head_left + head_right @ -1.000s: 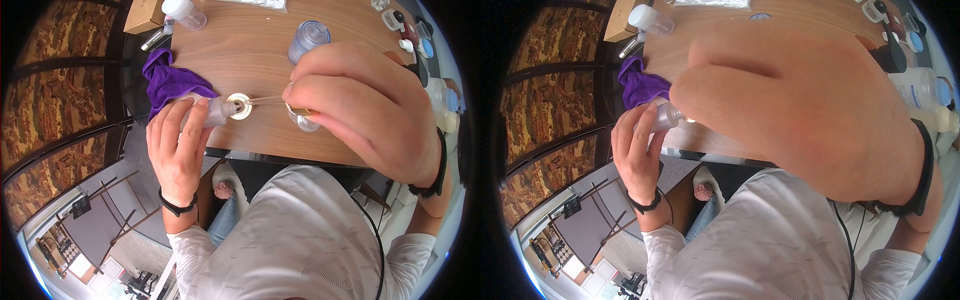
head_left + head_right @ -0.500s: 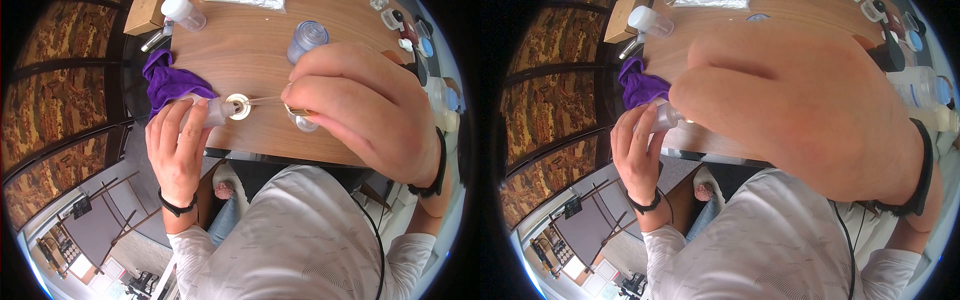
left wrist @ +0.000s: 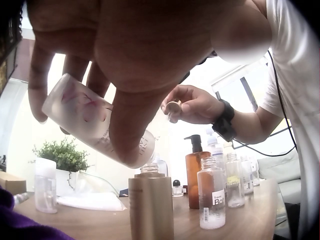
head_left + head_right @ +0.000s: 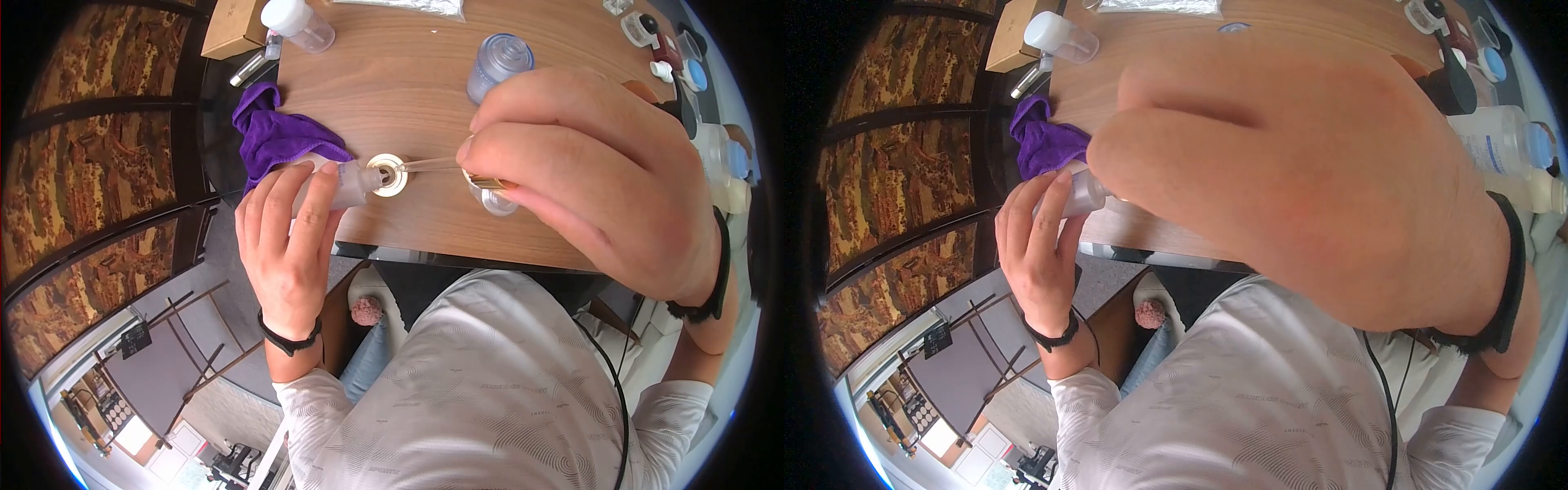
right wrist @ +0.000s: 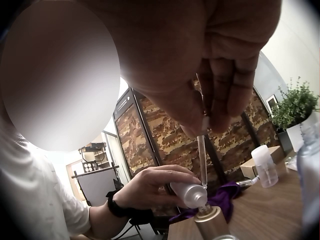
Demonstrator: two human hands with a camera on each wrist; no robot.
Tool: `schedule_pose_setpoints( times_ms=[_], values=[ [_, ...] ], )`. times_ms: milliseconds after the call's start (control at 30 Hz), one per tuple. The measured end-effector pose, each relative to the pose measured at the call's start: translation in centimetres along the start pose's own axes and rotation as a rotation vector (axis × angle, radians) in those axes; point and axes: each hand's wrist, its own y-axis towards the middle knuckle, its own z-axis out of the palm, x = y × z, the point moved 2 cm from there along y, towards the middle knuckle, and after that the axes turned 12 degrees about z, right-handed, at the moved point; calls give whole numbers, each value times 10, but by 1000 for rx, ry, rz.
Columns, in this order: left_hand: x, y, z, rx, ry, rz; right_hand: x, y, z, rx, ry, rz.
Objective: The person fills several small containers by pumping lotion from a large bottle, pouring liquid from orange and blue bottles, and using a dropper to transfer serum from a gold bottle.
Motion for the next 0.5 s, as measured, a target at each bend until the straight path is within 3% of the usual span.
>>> schedule_pose_setpoints(
  times_ms=[200, 367, 500],
  values=[
    [0, 1, -1, 5, 10, 20, -2, -2, 0, -15, 8, -6],
    [0, 2, -2, 10, 26, 37, -13, -13, 15, -229, 85, -106],
    [-1, 4, -3, 15, 31, 35, -6, -7, 5, -92, 40, -38]
  ],
)
